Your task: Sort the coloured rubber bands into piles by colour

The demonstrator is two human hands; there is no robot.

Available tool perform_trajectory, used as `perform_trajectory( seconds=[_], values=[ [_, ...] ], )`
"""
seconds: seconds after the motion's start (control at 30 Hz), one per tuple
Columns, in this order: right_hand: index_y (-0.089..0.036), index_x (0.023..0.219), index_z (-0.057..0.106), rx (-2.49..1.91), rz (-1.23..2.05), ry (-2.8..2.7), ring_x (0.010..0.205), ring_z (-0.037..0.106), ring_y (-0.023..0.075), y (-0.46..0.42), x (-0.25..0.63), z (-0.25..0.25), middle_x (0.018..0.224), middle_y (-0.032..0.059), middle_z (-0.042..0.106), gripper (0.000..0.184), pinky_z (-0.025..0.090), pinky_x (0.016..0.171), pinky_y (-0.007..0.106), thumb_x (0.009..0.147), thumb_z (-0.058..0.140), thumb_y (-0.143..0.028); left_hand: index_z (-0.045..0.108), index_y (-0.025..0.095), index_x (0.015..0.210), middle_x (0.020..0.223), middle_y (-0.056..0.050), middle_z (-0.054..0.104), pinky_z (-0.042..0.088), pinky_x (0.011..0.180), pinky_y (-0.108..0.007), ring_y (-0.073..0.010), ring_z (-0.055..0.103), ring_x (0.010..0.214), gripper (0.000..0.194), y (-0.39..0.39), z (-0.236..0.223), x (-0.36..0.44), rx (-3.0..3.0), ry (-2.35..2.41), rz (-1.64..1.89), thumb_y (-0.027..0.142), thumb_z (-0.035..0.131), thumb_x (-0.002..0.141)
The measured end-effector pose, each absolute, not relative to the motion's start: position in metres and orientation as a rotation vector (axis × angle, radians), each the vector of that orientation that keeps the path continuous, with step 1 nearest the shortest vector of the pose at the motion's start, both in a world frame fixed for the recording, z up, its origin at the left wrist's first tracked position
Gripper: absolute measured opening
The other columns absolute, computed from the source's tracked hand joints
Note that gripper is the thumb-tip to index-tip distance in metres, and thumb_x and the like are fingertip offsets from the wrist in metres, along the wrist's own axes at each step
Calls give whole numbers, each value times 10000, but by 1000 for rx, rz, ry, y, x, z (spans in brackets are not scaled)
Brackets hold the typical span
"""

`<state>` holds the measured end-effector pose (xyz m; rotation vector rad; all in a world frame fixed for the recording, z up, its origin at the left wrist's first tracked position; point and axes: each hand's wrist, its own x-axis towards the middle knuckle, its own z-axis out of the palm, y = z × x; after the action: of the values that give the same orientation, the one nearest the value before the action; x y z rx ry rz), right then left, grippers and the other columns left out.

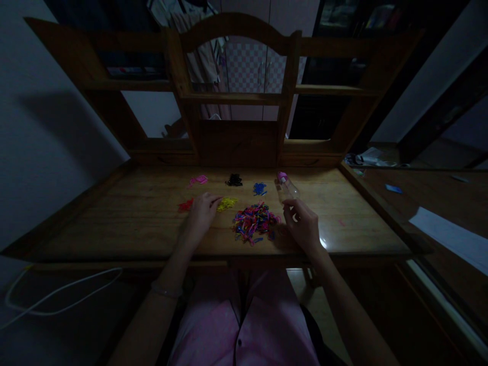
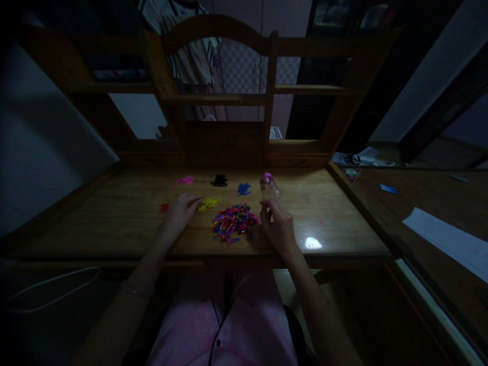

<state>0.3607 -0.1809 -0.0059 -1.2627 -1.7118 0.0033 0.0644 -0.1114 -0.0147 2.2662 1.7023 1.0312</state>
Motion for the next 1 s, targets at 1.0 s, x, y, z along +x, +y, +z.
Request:
perform_trajectory(
  seconds=[1.0],
  values=[
    [-251,931,658,-1206,403,-2100,873,607,203,-210,366,-4,931,43,635,89,455,783,347,844,639,-250,590,210,908,974,-49,564,386,893,-381,-230,493,977,33,-199,-9,147,2561,1250,614,230,566,897]
  ],
)
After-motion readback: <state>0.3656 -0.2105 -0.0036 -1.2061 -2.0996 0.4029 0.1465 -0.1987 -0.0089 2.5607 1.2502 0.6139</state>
